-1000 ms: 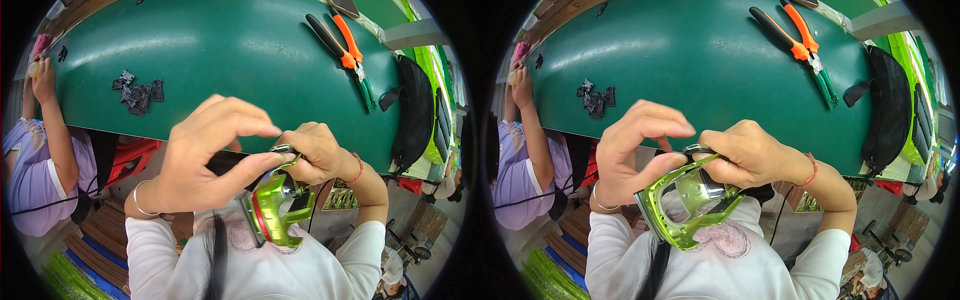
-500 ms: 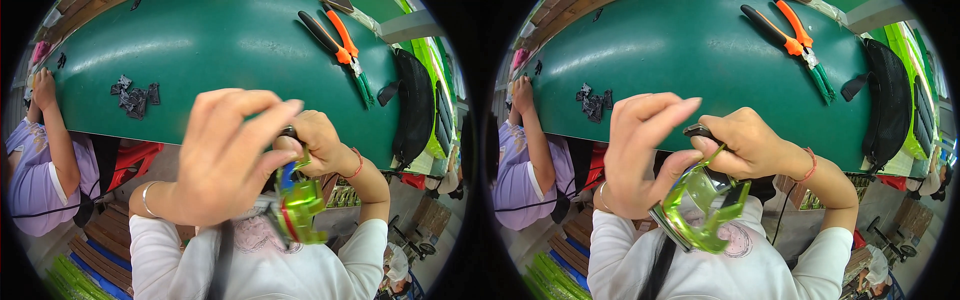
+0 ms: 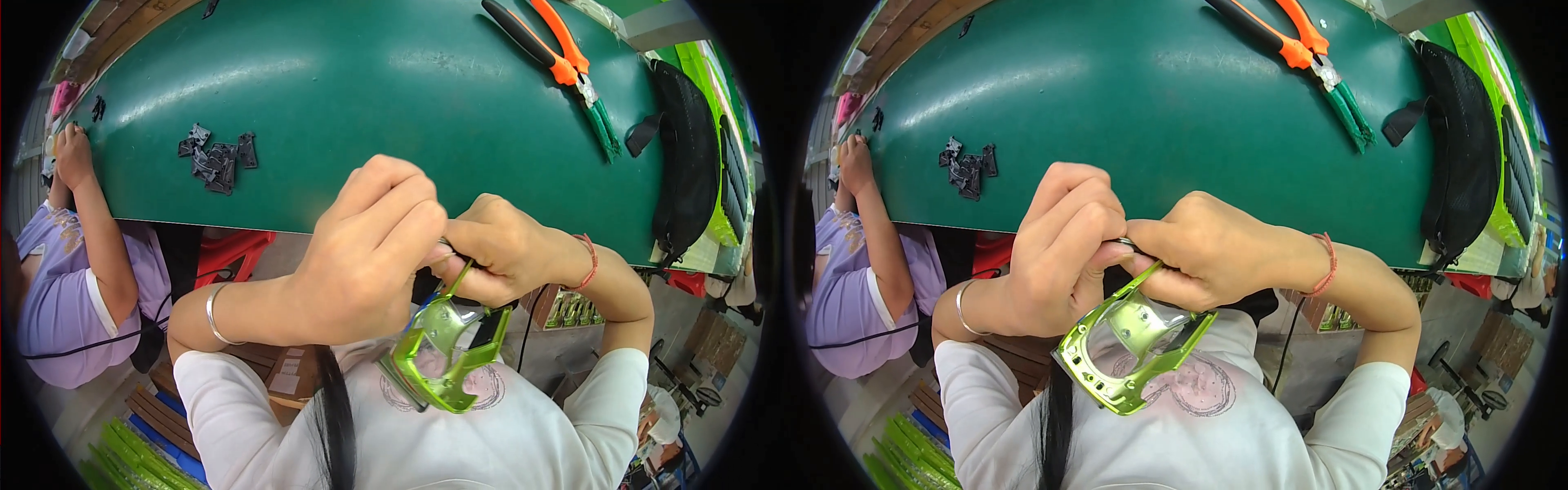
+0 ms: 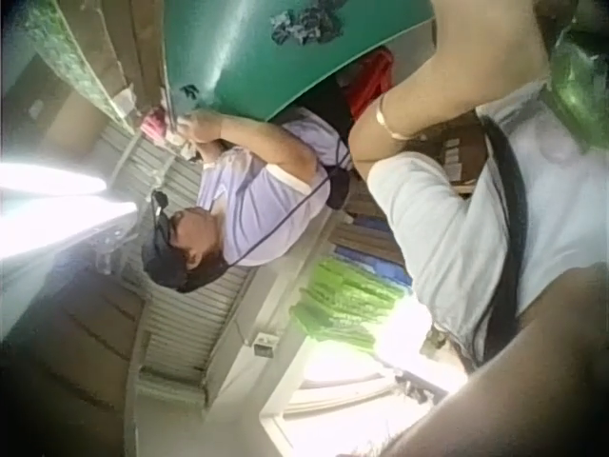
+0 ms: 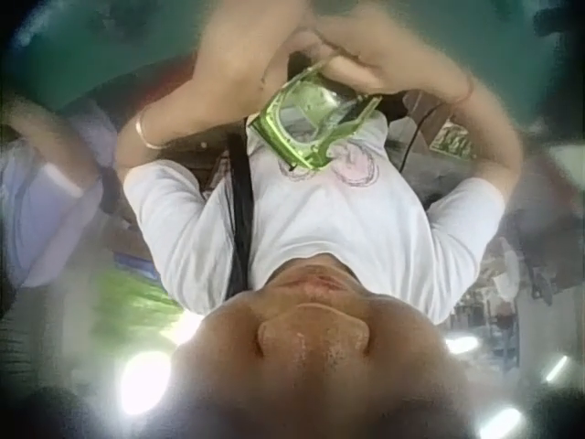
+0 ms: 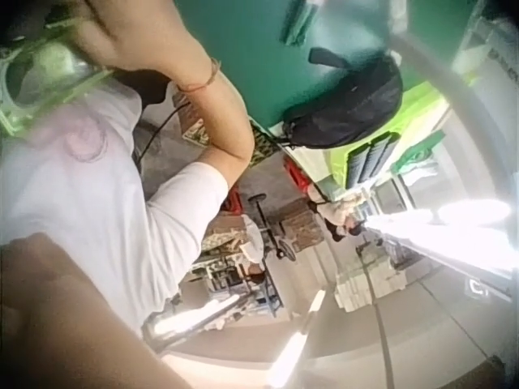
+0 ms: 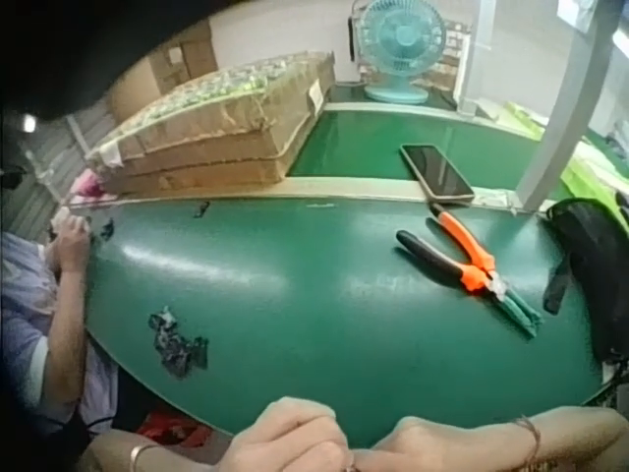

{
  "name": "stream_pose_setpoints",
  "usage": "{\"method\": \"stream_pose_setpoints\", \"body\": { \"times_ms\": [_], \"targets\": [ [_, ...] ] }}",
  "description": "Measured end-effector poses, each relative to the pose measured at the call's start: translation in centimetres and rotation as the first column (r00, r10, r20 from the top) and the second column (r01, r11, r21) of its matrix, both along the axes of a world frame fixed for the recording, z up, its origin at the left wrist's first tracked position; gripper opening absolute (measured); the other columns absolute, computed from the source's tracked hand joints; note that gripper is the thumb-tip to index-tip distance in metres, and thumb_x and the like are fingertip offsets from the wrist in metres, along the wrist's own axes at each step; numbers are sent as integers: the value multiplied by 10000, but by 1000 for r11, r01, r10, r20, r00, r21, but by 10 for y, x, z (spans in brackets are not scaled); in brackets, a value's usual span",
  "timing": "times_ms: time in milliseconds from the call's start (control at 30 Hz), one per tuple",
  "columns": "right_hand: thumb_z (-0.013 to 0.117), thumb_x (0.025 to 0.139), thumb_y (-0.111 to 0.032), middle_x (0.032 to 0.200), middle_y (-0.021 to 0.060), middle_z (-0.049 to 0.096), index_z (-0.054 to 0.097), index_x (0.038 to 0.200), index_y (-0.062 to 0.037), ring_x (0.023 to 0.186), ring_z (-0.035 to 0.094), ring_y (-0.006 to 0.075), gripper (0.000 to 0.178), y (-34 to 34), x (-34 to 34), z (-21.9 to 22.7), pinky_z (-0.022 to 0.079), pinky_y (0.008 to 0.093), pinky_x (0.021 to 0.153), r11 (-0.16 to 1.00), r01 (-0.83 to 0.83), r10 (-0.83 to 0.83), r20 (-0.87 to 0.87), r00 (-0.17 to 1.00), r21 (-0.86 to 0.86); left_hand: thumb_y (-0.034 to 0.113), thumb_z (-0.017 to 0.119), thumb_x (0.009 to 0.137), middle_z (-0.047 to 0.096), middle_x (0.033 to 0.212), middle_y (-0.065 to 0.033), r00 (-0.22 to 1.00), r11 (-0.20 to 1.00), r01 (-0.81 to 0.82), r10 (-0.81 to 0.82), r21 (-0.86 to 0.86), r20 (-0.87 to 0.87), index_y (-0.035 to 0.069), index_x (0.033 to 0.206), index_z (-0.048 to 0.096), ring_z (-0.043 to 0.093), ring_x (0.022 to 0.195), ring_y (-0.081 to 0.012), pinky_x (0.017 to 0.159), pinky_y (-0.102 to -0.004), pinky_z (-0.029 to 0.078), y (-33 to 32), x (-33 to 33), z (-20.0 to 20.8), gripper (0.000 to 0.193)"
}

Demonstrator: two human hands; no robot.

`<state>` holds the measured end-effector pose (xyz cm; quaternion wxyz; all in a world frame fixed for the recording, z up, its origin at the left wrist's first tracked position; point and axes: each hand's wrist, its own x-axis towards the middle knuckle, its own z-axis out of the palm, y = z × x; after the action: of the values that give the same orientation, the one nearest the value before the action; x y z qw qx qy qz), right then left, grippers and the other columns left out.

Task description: The person assembles a plastic toy car by hand, attaching plastic components to the toy car body.

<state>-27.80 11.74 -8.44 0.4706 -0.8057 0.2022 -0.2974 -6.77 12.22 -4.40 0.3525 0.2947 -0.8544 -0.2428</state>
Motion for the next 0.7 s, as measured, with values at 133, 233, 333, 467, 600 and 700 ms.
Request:
{"method": "stream_pose_setpoints", "body": {
  "times_ms": [133, 233, 333, 467, 600, 700],
  "targets": [
    [640, 921, -110, 579, 119, 573, 627, 895, -18, 455, 552, 283, 96, -9, -7, 7, 431, 376, 468, 978, -49, 41, 43, 998, 203, 52, 683, 921, 588, 848, -129, 997, 977, 78, -80, 201, 3, -17, 894, 597, 561, 847, -322, 754, -398, 487, -17, 6, 9, 113],
    [605, 996, -164, 683, 22, 674, 684, 1042, -16, 529, 587, 116, 174, -17, -14, 15, 458, 314, 503, 820, -185, 134, 133, 982, 542, 139, 557, 1059, 610, 910, -88, 998, 886, 63, -44, 459, -52, -2, 950, 598, 566, 862, -216, 784, -355, 479, -20, 17, 16, 183],
    [631, 997, -201, 753, 66, 668, 685, 1021, -6, 525, 575, 136, 204, -23, -12, 29, 436, 291, 479, 565, -234, 55, 246, 968, 791, 219, 445, 1135, 610, 966, -63, 995, 684, 24, 52, 729, -81, -10, 979, 589, 549, 859, -136, 795, -306, 468, -20, 18, 23, 312],
    [635, 996, -279, 633, 100, 571, 634, 831, 51, 424, 490, 162, 368, -25, -13, 29, 347, 307, 393, 241, -372, -21, 388, 921, 896, 217, 445, 1138, 604, 962, -79, 987, 696, 85, 40, 713, -157, -20, 983, 593, 569, 854, -148, 802, -288, 480, -19, 19, 25, 320],
    [650, 985, -277, 602, 86, 548, 626, 815, 56, 396, 464, 154, 375, -32, -13, 25, 319, 306, 377, 185, -372, -70, 389, 918, 910, 202, 453, 1135, 610, 963, -85, 984, 694, 107, 30, 712, -178, -26, 983, 592, 578, 861, -148, 793, -288, 479, -25, 18, 18, 307],
    [653, 986, -288, 620, 67, 567, 655, 874, 37, 444, 508, 146, 343, -31, -16, 23, 366, 297, 411, 330, -299, 8, 314, 949, 895, 180, 496, 1113, 618, 956, -88, 983, 707, 94, 46, 701, -178, -21, 968, 593, 579, 852, -159, 778, -291, 475, -21, 18, 15, 266]
  ]
}}
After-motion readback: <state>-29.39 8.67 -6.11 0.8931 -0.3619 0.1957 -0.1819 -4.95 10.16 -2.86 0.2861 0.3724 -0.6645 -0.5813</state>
